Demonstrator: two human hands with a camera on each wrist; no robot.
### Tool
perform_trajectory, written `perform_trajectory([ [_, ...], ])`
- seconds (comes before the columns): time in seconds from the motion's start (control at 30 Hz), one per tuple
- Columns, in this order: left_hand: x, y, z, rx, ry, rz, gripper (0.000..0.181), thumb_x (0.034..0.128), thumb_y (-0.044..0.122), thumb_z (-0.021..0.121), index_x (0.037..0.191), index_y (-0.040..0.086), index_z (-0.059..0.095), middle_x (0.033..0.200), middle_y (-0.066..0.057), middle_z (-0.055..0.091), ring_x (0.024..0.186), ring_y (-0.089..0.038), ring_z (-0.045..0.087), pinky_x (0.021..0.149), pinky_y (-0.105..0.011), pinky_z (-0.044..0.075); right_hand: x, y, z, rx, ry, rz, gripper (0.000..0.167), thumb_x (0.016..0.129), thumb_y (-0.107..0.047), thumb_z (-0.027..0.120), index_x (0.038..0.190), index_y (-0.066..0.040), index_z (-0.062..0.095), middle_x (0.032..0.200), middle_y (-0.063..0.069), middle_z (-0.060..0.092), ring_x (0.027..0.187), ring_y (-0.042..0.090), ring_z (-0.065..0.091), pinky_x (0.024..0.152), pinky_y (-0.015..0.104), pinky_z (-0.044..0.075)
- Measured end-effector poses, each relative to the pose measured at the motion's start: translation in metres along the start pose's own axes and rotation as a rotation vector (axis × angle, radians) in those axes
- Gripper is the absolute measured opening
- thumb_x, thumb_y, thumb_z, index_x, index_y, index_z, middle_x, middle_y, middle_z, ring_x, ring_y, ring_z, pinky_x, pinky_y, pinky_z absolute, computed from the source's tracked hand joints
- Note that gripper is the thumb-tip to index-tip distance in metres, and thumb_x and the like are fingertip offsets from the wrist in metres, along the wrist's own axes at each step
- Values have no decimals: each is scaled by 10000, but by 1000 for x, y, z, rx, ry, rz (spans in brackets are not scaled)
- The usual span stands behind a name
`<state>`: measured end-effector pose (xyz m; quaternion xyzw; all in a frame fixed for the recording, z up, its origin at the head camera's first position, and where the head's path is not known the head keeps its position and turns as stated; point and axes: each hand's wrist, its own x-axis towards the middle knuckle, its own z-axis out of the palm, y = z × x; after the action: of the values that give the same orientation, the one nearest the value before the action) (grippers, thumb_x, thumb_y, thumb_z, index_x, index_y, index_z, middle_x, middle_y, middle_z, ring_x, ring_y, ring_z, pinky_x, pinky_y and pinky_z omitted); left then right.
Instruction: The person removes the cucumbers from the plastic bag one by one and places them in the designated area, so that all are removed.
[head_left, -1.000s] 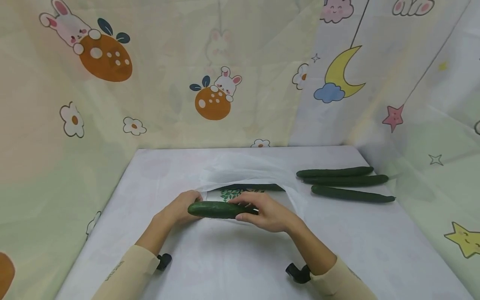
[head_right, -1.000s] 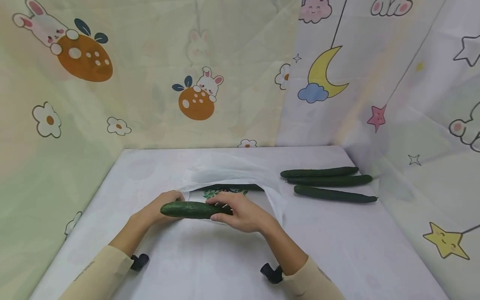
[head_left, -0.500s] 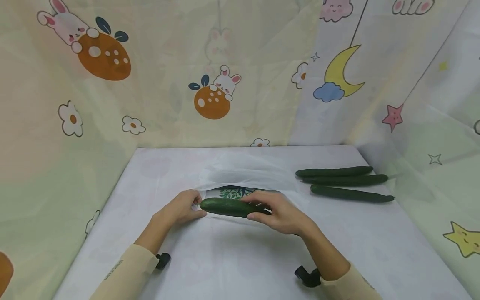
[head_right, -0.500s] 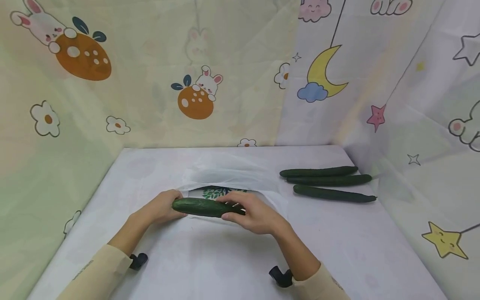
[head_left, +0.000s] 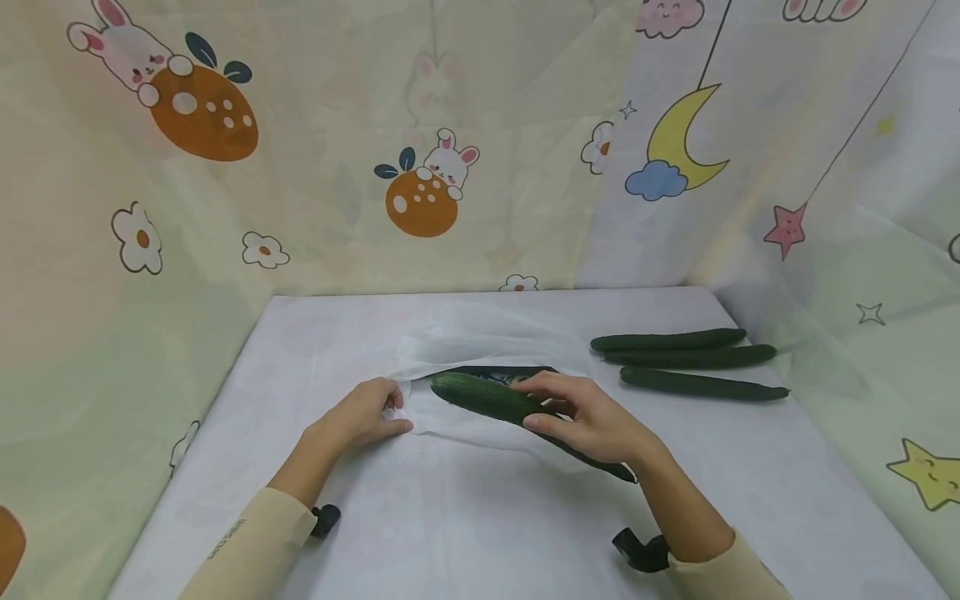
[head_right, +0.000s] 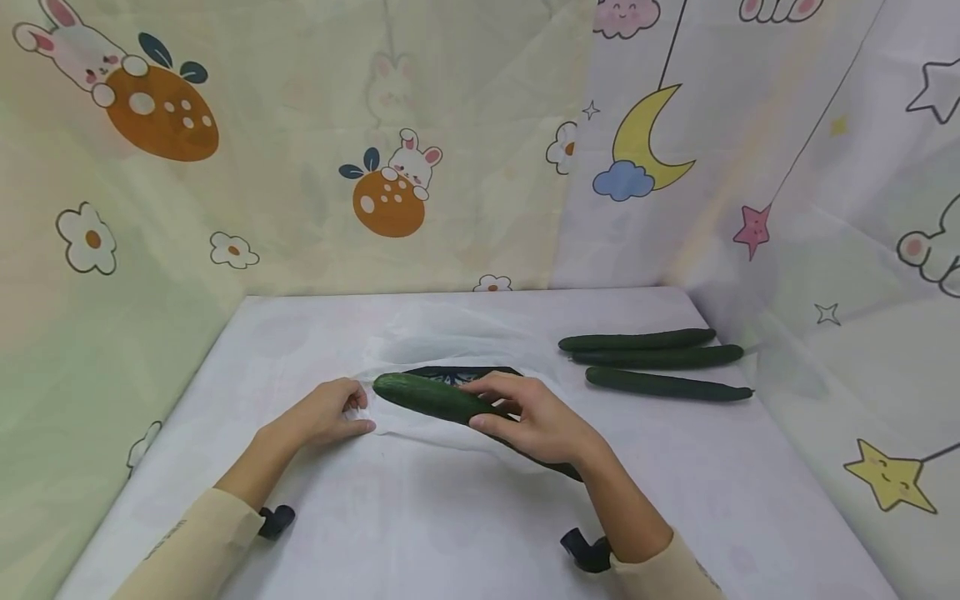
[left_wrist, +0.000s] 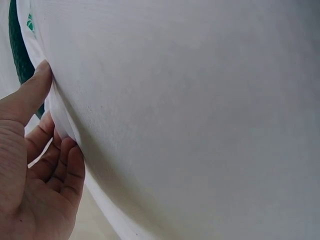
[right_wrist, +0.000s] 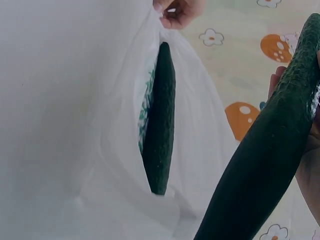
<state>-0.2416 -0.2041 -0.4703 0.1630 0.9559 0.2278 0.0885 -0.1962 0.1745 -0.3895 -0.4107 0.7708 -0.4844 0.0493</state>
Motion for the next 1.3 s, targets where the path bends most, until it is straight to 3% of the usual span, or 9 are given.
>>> perform_trajectory([
  [0.37,-2,1,0,3,-2,-37,353,841,321,861,971,100,618,924,5,581,851,-152,515,802,-348,459,-21,9,-16,-35,44,37,427,986,-69,682,1400,-149,614,1294,13,656,1163,192,653,948,338,566],
  [0.67,-1,1,0,4,8,-2,344,839,325,861,949,108,617,917,15,577,845,-137,512,794,-341,456,-42,22,-27,-97,80,111,421,994,-95,679,1401,-170,600,1359,17,629,1175,160,638,964,306,555],
  [0.87,1,1,1,12,1,-18,345,841,331,858,955,109,620,913,14,581,843,-143,511,798,-346,453,-55,26,-37,-136,108,150,413,999,-119,677,1402,-165,598,1393,44,615,1228,123,609,986,240,526],
  [1.1,0,3,0,15,-4,-37,347,839,323,861,950,108,612,904,7,581,835,-153,509,796,-350,448,-67,34,-45,-143,143,194,408,996,-127,683,1394,-158,600,1368,41,623,1195,112,625,978,219,520],
  [1.3,1,2,0,16,-3,-14,347,839,322,859,953,102,616,909,6,587,831,-153,514,794,-352,455,-79,39,-52,-172,173,256,406,989,-163,700,1384,-162,605,1332,14,628,1164,119,639,959,192,517],
])
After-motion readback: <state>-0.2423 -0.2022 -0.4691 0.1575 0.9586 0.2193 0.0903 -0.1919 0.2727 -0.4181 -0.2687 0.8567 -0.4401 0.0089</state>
